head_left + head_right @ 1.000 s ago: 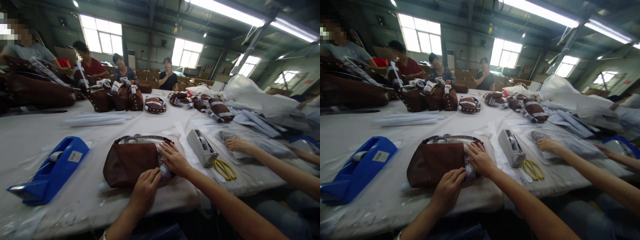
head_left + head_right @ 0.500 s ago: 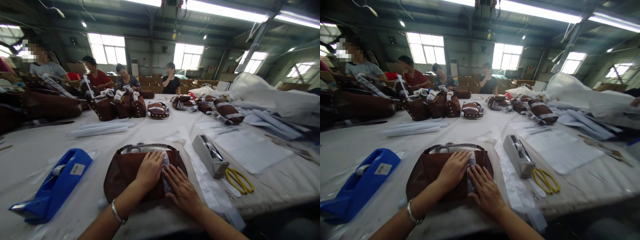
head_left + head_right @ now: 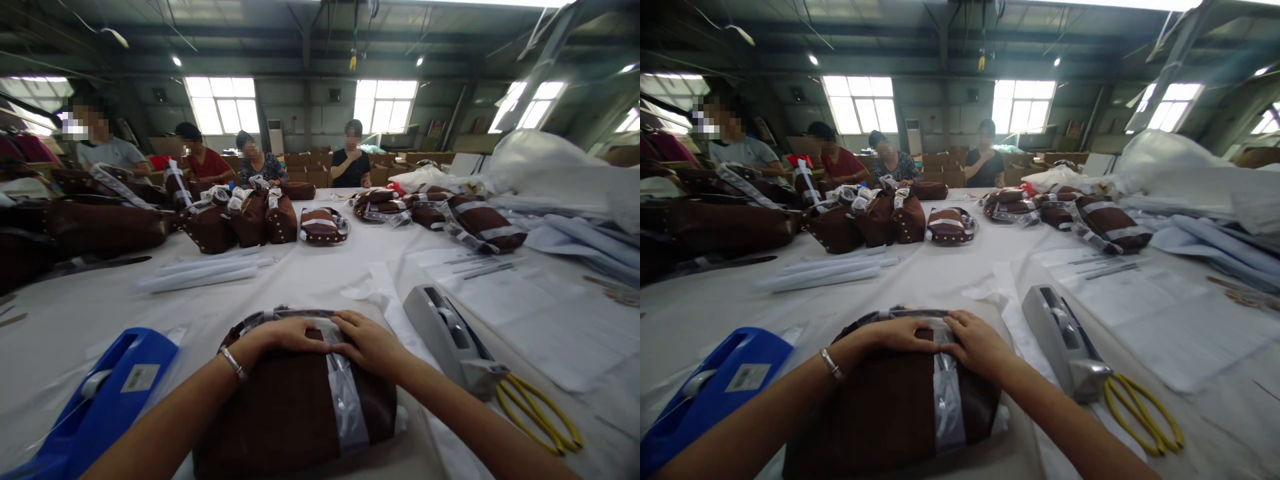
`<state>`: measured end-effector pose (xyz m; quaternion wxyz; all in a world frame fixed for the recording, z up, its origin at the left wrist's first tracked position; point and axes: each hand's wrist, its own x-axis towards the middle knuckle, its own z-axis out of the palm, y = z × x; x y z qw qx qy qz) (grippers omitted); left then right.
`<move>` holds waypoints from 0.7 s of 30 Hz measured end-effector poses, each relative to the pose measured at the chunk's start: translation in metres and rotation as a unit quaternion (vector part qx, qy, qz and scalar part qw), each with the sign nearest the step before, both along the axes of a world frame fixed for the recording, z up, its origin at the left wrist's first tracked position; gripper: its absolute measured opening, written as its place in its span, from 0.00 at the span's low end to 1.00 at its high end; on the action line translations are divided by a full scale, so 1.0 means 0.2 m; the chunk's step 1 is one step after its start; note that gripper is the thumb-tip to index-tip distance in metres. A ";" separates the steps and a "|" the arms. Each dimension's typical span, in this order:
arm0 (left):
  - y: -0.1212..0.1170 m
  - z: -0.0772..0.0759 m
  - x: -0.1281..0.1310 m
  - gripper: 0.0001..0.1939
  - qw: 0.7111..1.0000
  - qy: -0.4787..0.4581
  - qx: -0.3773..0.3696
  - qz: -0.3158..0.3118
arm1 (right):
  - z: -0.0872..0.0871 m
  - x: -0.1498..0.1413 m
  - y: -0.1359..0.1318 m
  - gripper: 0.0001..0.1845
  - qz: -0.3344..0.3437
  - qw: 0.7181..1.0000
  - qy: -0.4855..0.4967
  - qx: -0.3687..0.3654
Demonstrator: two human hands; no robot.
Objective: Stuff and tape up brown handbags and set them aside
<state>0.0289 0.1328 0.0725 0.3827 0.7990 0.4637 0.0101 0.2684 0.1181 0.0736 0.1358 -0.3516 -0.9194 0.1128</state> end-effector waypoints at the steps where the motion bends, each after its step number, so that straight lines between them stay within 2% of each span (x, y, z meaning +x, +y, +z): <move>1: 0.00 -0.01 0.00 0.31 1.000 -0.004 -0.003 0.014 | 0.00 -0.01 0.05 0.28 0.009 0.999 -0.022 -0.022; 4: -0.01 -0.05 -0.01 0.32 0.997 -0.004 0.011 0.074 | -0.02 0.00 0.13 0.29 0.014 0.997 -0.062 -0.033; 8: -0.01 -0.10 0.02 0.31 0.984 0.035 0.060 0.167 | -0.07 0.01 0.12 0.21 -0.074 0.995 -0.060 -0.023; 10: -0.02 -0.12 0.04 0.29 0.979 0.054 0.079 0.183 | -0.08 0.00 0.07 0.19 -0.127 0.990 -0.053 -0.030; 13: -0.05 -0.11 0.07 0.26 0.979 0.063 0.098 0.164 | -0.07 0.01 -0.01 0.16 -0.142 0.990 0.007 -0.002; 15: -0.07 -0.10 0.06 0.25 0.969 0.081 0.156 0.171 | -0.05 0.10 -0.08 0.18 -0.131 0.988 0.073 0.039; 17: -0.11 -0.08 0.02 0.25 0.957 0.064 0.236 0.159 | -0.02 0.26 -0.20 0.19 -0.159 0.976 0.126 0.082; 19: -0.20 -0.05 -0.03 0.26 0.940 0.033 0.315 0.127 | 0.01 0.46 -0.36 0.15 -0.240 0.951 0.155 0.118; 21: -0.34 -0.03 -0.06 0.28 0.915 0.031 0.394 0.082 | 0.03 0.66 -0.53 0.12 -0.338 0.908 0.174 0.175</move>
